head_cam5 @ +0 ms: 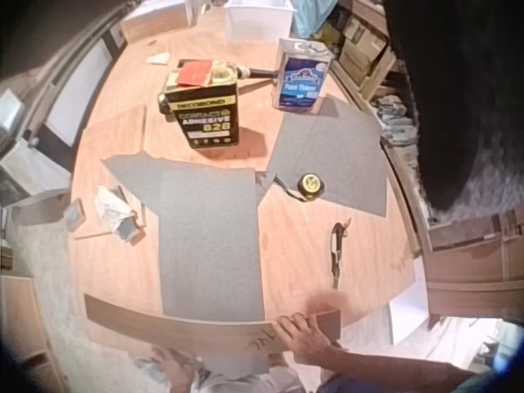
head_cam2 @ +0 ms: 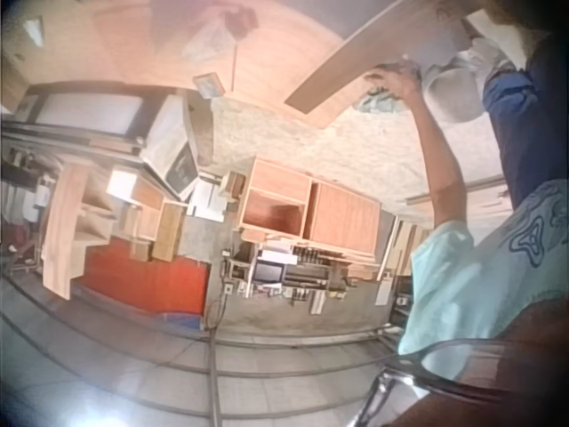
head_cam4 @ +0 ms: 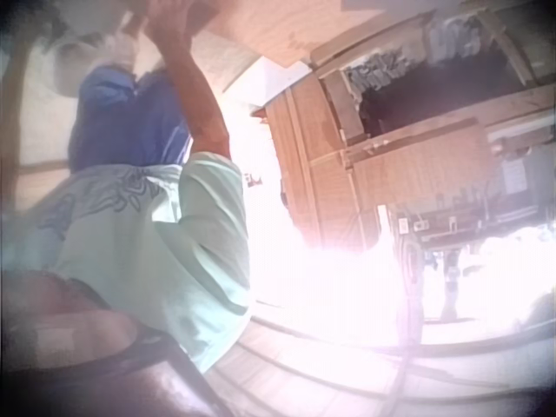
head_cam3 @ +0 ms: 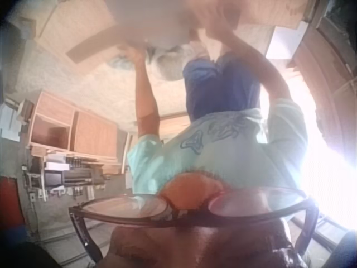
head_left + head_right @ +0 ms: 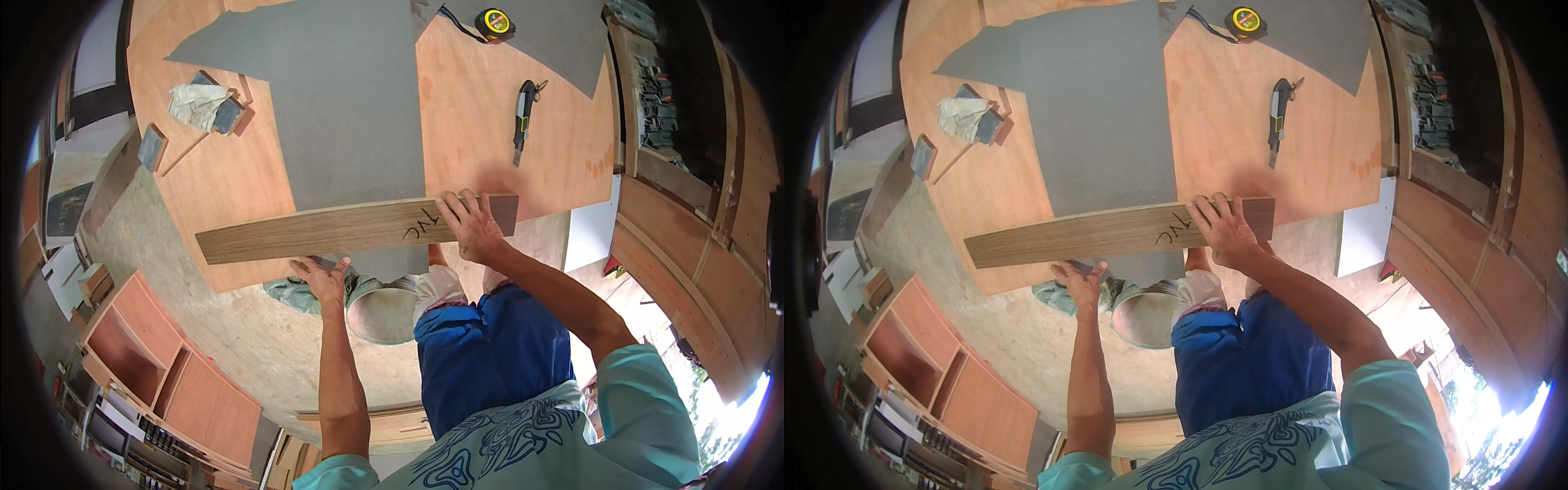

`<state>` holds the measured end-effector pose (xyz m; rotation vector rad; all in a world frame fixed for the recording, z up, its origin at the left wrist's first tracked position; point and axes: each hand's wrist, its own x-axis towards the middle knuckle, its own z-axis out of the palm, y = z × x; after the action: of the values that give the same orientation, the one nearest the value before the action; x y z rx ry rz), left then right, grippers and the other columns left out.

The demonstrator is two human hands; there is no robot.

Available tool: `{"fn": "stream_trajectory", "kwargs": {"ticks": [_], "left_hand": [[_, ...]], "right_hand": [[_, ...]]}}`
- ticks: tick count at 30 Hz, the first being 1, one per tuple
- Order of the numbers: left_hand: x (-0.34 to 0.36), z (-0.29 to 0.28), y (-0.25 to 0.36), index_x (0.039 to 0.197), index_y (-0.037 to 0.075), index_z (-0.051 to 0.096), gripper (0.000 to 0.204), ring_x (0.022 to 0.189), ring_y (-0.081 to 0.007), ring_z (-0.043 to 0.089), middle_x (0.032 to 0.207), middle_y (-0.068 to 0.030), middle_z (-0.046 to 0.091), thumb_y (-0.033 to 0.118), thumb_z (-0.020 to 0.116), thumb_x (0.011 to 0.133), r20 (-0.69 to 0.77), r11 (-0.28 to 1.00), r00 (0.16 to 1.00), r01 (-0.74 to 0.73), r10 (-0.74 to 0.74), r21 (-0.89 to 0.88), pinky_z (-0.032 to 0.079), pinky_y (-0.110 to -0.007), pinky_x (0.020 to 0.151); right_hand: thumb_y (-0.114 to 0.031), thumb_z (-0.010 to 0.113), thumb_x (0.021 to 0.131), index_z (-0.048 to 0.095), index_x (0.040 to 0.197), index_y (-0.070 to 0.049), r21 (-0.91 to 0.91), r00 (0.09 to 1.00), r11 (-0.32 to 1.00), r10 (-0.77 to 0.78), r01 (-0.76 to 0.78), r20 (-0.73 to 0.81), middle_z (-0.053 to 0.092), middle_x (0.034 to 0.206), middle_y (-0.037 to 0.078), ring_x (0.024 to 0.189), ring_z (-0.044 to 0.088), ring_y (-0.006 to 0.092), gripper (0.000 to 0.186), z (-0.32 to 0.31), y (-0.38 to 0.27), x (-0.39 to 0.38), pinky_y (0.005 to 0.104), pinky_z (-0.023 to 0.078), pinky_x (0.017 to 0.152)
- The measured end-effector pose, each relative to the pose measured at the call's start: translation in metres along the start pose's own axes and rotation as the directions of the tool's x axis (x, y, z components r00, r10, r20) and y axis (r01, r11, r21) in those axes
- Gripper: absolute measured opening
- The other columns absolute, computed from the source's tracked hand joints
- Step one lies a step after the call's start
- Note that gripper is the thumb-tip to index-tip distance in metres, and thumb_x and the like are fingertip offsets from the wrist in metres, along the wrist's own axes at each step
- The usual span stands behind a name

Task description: The person measures and marks a gray board with a tape measure and utility knife, then cuts it along the marked line. They also measure a wooden drawer component and mark the board again before cutting.

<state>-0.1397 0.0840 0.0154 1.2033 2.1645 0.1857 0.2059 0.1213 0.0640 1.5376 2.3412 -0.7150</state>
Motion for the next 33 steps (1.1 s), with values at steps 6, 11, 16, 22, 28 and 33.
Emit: {"fn": "stream_trajectory", "kwargs": {"ticks": [6,11,16,22,28,33], "left_hand": [[0.002,0.005,-0.009,0.15,-0.005,0.011,0.12,0.142,-0.0407,0.022,0.154,-0.0323,0.0,0.018,0.09,0.063,-0.01,0.998,0.999,-0.04,0.04,-0.041,0.032,-0.035,0.111],[0.005,0.004,-0.01,0.152,-0.001,0.01,0.121,0.142,-0.0412,0.021,0.154,-0.0324,0.0,0.019,0.09,0.063,0.021,0.992,1.0,-0.005,0.008,-0.129,0.031,-0.036,0.113],[0.0,-0.001,-0.003,0.152,0.0,0.01,0.122,0.14,-0.0411,0.024,0.154,-0.0304,0.002,0.019,0.09,0.061,-0.024,0.996,0.999,-0.031,0.034,0.082,0.037,-0.036,0.108],[0.017,-0.044,-0.003,0.144,-0.007,0.025,0.09,0.134,-0.0429,0.031,0.146,-0.0291,0.028,0.001,0.072,0.067,-0.083,0.946,0.995,-0.028,0.058,0.323,0.038,-0.05,0.1],[0.08,-0.1,0.027,0.148,-0.003,0.018,0.106,0.142,-0.0415,0.02,0.154,-0.0192,0.022,0.013,0.079,0.063,0.331,0.548,0.849,-0.521,0.413,0.654,0.024,-0.062,0.11],[0.108,-0.102,0.038,0.151,0.002,0.013,0.112,0.146,-0.0344,0.014,0.157,-0.0108,0.018,0.026,0.082,0.066,0.556,0.374,0.775,-0.632,0.3,0.679,0.021,-0.062,0.113]], "right_hand": [[-0.017,0.076,0.06,0.039,0.141,-0.004,-0.009,1.0,1.0,0.003,-0.003,-0.014,0.039,0.136,0.009,0.121,0.038,0.0312,0.09,-0.004,-0.001,-0.001,0.053,0.033,0.099],[-0.016,0.075,0.061,0.039,0.141,-0.004,0.012,1.0,1.0,0.012,-0.012,-0.023,0.04,0.137,0.01,0.124,0.037,0.0326,0.09,0.001,-0.002,0.0,0.0546,0.032,0.101],[-0.015,0.074,0.063,0.037,0.143,-0.005,0.017,0.998,0.998,0.054,-0.054,0.017,0.037,0.144,0.013,0.135,0.03,0.0365,0.089,-0.003,-0.007,-0.003,0.0577,0.024,0.109],[-0.015,0.074,0.062,0.037,0.142,0.002,0.11,0.996,0.991,0.07,-0.075,0.049,0.035,0.147,0.015,0.136,0.028,0.0384,0.089,-0.009,-0.005,-0.001,0.056,0.022,0.112],[-0.016,0.074,0.061,0.038,0.14,0.005,0.083,0.999,0.995,0.05,-0.051,0.009,0.034,0.146,0.017,0.135,0.029,0.0392,0.09,0.001,-0.004,0.004,0.054,0.024,0.111],[-0.018,0.075,0.061,0.038,0.14,0.004,0.079,0.997,0.995,0.061,-0.065,0.046,0.035,0.145,0.017,0.134,0.029,0.0389,0.091,-0.004,-0.004,0.002,0.0554,0.024,0.11]]}}
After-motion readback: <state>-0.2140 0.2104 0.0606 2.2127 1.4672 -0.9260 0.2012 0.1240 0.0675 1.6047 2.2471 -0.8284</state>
